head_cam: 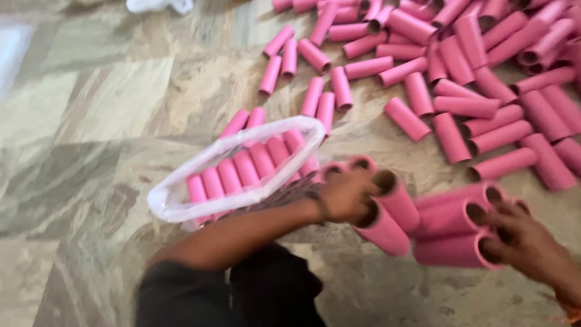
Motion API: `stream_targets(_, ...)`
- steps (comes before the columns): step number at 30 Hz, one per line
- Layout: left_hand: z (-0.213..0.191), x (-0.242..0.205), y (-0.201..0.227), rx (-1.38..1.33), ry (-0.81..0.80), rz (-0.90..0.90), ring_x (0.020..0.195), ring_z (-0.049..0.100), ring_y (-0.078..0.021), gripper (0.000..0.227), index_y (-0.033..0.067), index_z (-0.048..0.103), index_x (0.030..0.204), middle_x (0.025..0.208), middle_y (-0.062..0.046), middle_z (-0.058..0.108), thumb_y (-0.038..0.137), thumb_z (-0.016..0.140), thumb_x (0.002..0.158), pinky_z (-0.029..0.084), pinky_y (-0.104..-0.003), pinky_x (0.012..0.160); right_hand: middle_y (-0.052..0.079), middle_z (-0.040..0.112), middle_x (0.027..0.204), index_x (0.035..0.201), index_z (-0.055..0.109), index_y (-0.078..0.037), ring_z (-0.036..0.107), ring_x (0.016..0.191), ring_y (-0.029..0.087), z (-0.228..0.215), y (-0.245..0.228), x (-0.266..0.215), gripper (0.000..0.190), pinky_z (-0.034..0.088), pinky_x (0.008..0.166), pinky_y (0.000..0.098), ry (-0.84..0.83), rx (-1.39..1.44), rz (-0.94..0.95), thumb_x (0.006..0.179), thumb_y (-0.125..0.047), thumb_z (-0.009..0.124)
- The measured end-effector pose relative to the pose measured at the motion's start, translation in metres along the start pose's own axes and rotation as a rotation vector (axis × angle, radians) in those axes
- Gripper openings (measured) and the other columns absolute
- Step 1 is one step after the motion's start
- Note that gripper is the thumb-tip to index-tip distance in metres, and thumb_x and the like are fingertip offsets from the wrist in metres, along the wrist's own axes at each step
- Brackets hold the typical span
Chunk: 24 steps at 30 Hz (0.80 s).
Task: The person gathers pink cylindrical objects from the floor and places them into a clear plastic bag. The person repeatedly scoops up handfuls of cylinders and arranges them inside the bag.
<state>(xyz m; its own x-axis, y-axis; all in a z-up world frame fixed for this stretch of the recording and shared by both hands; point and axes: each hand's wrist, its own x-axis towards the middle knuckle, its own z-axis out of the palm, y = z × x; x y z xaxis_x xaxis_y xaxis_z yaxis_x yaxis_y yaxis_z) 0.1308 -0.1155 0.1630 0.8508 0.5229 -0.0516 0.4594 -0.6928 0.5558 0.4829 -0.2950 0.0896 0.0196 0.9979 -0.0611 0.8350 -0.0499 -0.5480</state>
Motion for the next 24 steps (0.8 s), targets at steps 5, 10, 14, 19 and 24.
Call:
stream_targets(5, -0.106, -0.150, -0.070, 0.001, 0.543, -0.081, 0.096, 0.063, -0.0388, 0.025, -0.0021, 0.068, 0.084, 0.098, -0.020, 0.063, 0.002, 0.062, 0.060, 0.051, -0.047, 0.086, 0.015, 0.054, 0.124, 0.133, 0.061, -0.002, 0.052, 0.120, 0.027, -0.030, -0.136, 0.092, 0.060, 0.044, 0.096, 0.0366, 0.157, 0.156, -0.388, 0.073, -0.002, 0.070)
stream_targets(10, -0.109, -0.239, -0.117, -0.044, 0.821, -0.672, 0.109, 0.064, -0.0423, 0.031, 0.0049, 0.071, 0.103, 0.123, -0.025, 0.063, 0.010, 0.063, 0.074, 0.052, -0.051, 0.094, 0.009, 0.053, 0.117, 0.115, 0.065, 0.002, 0.053, 0.093, 0.018, 0.020, -0.251, 0.185, 0.043, 0.044, 0.071, 0.0300, 0.253, 0.268, -0.434, 0.073, 0.006, 0.070)
stream_targets(14, -0.014, -0.229, -0.145, 0.430, 1.241, -0.607, 0.150, 0.016, -0.0650, 0.024, 0.0025, 0.071, 0.101, 0.158, -0.044, 0.020, 0.024, 0.067, 0.090, 0.004, -0.076, 0.123, 0.013, 0.054, 0.123, 0.089, 0.070, -0.005, 0.052, 0.120, 0.034, 0.135, -0.291, 0.208, 0.025, 0.047, 0.104, 0.0479, 0.568, 0.176, -0.582, 0.065, 0.002, 0.075)
stream_targets(19, 0.111, -0.162, -0.204, 0.318, 1.033, -1.000, 0.129, 0.050, -0.0512, 0.024, 0.0147, 0.076, 0.110, 0.129, -0.027, 0.057, 0.020, 0.068, 0.088, 0.031, -0.073, 0.110, 0.009, 0.052, 0.118, 0.093, 0.077, -0.018, 0.048, 0.122, 0.032, 0.277, -0.312, 0.221, 0.015, 0.028, 0.114, 0.0681, 0.511, -0.072, -0.667, 0.078, -0.020, 0.078)
stream_targets(24, 0.105, -0.197, -0.195, 0.191, 0.825, -0.846, 0.121, 0.054, -0.0462, 0.028, 0.0231, 0.074, 0.117, 0.117, -0.025, 0.058, 0.026, 0.071, 0.090, 0.038, -0.064, 0.102, 0.012, 0.051, 0.127, 0.108, 0.075, -0.024, 0.046, 0.116, 0.042, 0.243, -0.301, 0.201, 0.030, 0.045, 0.090, 0.0534, 0.247, -0.177, -0.709, 0.079, -0.019, 0.076)
